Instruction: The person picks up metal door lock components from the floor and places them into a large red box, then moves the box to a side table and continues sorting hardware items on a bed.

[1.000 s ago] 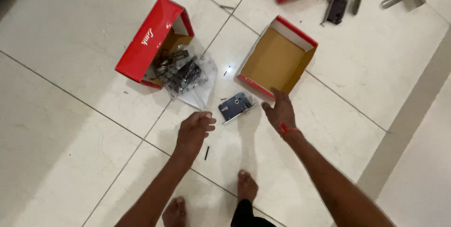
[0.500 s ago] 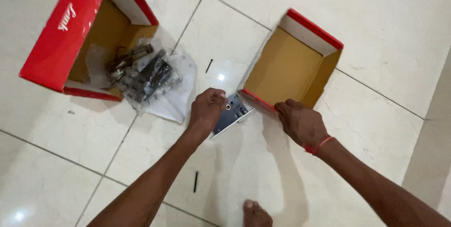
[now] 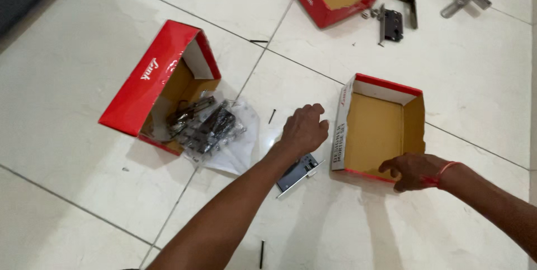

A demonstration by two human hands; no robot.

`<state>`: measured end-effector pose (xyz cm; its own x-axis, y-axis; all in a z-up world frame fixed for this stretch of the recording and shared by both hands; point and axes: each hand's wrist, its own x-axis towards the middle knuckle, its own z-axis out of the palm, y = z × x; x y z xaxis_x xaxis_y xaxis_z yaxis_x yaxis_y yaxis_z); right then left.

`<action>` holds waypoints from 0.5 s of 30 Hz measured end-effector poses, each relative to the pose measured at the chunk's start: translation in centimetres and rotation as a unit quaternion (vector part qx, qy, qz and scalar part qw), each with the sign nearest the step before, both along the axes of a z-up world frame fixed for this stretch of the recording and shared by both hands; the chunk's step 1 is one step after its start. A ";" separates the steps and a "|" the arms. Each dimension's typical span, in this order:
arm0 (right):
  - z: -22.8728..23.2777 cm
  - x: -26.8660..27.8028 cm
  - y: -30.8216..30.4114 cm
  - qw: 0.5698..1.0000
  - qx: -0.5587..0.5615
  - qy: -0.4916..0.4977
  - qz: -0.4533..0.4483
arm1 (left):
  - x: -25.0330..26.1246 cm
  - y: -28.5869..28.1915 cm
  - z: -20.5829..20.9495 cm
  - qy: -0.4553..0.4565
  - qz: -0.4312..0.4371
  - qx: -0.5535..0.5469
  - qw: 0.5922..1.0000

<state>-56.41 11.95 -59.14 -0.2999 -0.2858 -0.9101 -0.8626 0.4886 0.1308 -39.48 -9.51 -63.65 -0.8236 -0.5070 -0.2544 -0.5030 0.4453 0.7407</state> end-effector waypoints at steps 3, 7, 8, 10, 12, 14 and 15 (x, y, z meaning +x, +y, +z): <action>1.9 1.0 -5.5 0.995 -0.095 0.013 0.018 | 3.5 -6.7 2.3 -0.001 -0.035 -0.343 0.939; 2.8 2.8 -13.1 0.968 -0.213 0.041 0.130 | 12.5 -16.1 4.6 -0.042 0.076 -0.546 0.833; 2.4 3.4 -14.8 0.964 -0.230 0.026 0.128 | 14.6 -18.5 5.3 -0.108 0.098 -0.491 0.859; 1.5 4.8 -18.6 0.953 -0.259 0.003 0.157 | 19.0 -21.0 5.3 -0.134 0.205 -0.456 0.856; 0.5 6.6 -21.9 0.937 -0.277 -0.013 0.213 | 23.7 -23.6 4.9 -0.157 0.212 -0.407 0.875; -0.1 8.6 -25.7 0.945 -0.251 -0.014 0.210 | 27.5 -26.3 4.0 -0.157 0.244 -0.371 0.882; -0.3 9.8 -27.4 0.949 -0.235 -0.016 0.210 | 29.2 -27.0 3.6 -0.150 0.272 -0.356 0.881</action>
<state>-46.56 -15.40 -59.40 -0.0448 -0.7512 -0.6586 -0.9940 0.0995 -0.0459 -10.26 -36.48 -60.06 -0.3589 -0.9252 0.1229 -0.9113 0.3759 0.1683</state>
